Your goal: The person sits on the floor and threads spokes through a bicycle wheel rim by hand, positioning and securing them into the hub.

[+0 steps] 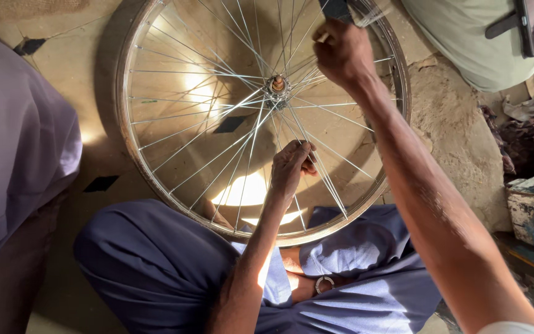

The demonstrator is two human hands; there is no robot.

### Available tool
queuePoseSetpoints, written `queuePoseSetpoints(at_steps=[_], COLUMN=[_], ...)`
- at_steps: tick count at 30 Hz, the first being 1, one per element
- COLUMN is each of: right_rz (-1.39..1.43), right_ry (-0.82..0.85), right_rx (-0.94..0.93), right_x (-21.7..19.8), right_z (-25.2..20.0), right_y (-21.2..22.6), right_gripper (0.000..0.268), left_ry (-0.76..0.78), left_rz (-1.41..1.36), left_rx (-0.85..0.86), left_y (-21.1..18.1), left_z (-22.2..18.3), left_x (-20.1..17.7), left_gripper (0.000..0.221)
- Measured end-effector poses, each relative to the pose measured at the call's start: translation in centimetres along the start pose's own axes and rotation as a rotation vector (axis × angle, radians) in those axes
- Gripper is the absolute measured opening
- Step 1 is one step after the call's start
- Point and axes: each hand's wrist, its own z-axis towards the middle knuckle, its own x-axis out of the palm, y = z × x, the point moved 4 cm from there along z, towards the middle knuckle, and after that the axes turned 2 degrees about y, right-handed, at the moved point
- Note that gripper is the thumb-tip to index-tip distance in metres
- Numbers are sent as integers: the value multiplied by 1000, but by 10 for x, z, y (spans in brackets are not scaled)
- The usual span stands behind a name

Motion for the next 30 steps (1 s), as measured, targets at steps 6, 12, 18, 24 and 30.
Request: queuePoseSetpoints(at_steps=[6, 12, 18, 24, 30], right_rz=[-79, -231, -289, -314, -404], right_ry=[177, 59, -85, -79, -3], right_rx=[-167, -187, -122, -281, -284], right_x=[-20, -2, -15, 12, 10], right_z=[-53, -77, -73, -80, -65], right_y=[23, 30, 20, 44, 47], right_gripper=[18, 18, 12, 14, 23], left_ry=[26, 29, 23, -13, 17], left_rz=[-120, -91, -96, -70, -90], left_rx=[-57, -54, -30, -15, -47], left_y=[-2, -7, -9, -6, -7], left_z=[-3, -5, -6, -7, -6], left_x=[-1, -1, 1, 0, 3], left_gripper=[28, 31, 31, 28, 30])
